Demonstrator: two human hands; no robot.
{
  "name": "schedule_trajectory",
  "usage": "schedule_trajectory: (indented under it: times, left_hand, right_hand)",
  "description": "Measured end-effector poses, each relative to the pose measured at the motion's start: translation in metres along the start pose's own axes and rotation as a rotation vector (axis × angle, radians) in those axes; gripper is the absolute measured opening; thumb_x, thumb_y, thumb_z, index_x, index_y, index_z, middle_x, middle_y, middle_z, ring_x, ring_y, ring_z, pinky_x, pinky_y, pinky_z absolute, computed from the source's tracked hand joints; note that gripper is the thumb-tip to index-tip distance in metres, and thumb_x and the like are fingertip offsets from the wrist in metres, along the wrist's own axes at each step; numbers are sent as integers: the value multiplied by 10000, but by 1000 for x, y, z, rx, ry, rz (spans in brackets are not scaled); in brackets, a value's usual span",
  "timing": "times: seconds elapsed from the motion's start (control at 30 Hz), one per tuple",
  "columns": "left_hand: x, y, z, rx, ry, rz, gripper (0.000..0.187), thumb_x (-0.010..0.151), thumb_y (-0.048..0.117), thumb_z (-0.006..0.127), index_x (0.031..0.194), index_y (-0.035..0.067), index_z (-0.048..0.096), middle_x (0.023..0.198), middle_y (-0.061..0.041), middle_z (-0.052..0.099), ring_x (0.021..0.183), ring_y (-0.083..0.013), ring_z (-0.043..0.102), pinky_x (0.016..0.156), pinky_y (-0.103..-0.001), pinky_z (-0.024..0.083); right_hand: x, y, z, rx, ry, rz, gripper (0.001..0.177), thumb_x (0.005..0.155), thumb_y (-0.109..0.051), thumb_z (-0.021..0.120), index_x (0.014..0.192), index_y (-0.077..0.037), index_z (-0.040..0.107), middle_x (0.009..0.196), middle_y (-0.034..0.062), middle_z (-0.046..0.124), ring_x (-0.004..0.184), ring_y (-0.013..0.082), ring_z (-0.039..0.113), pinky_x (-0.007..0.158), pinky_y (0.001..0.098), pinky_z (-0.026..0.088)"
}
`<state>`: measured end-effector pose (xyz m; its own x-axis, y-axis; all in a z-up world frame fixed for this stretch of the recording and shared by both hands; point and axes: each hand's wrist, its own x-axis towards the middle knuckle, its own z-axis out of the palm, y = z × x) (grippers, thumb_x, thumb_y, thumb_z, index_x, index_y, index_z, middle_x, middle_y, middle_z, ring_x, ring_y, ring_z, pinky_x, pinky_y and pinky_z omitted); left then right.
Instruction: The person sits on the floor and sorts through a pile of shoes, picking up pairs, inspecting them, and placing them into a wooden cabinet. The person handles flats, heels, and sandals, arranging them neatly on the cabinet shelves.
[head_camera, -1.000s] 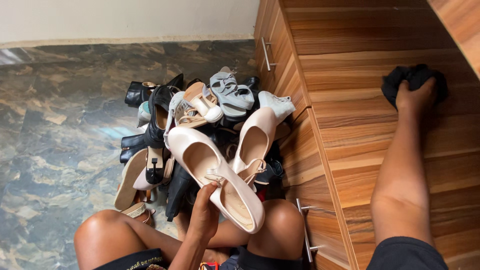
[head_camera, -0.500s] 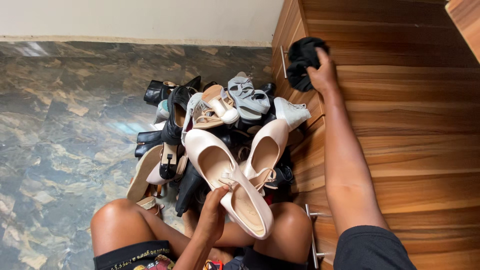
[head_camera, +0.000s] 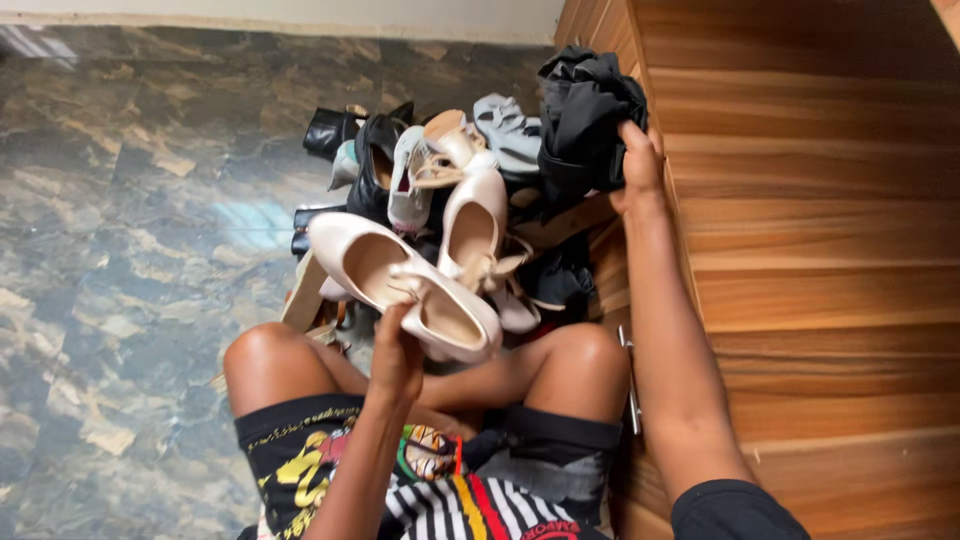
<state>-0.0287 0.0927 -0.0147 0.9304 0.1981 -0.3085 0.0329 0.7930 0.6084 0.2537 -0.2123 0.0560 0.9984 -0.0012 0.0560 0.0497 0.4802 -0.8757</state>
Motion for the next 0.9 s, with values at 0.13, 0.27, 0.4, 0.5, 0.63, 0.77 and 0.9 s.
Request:
schedule_trajectory:
  times: [0.13,0.27,0.4,0.5,0.63,0.77,0.9]
  left_hand:
    - [-8,38,-5,-44,13,62,415,946,262,585,1308,61,582,1220,-49,674,1151,-184,632,1030,-353,487]
    - [-11,63,-6,-18,-24,79,425,938,257,592,1315,62,575,1225,-47,660,1156,-184,623,1019,-365,480]
    - [-7,57,-7,16,-80,85,410,958,229,630,1319,44,571,1234,-55,642,1163,-186,606,1046,-362,468]
    - [-2,44,-4,51,-100,-30,414,925,268,621,1278,52,612,1192,-43,687,1109,-162,641,1014,-326,485]
    - [-10,33,-5,259,-96,-103,408,927,337,606,1158,9,680,1007,-73,721,879,-172,685,786,-326,533]
    - [-8,24,-4,386,-123,-94,410,937,337,607,1127,-16,693,950,-78,727,800,-147,691,699,-285,553]
    - [-3,3,-4,406,-185,-79,414,966,317,594,1108,-59,692,936,-93,724,773,-151,677,690,-277,543]
  right_hand:
    - [-70,88,-10,-357,113,-80,392,1031,-303,598,1273,1,646,1145,36,681,1014,150,612,907,315,529]
    - [-167,196,10,-271,310,57,297,982,-168,659,1193,40,683,1053,64,673,922,171,599,841,346,515]
    - [-242,256,36,-425,93,174,389,916,-143,659,1282,-15,627,1163,51,702,1058,176,626,943,307,495]
    - [-254,260,44,-435,-76,133,513,883,-93,680,1362,-12,514,1300,49,601,1203,180,548,1010,310,453]
    - [-251,202,47,126,6,159,466,1069,-268,585,1408,52,587,1212,153,700,1026,218,676,923,377,549]
    - [-294,97,57,25,-91,-7,674,1061,-453,675,1477,48,499,1363,232,640,1256,311,666,1124,465,532]
    - [-332,35,91,-236,-436,-91,1052,859,-516,797,1651,-144,212,1655,126,345,1523,290,381,1241,452,360]
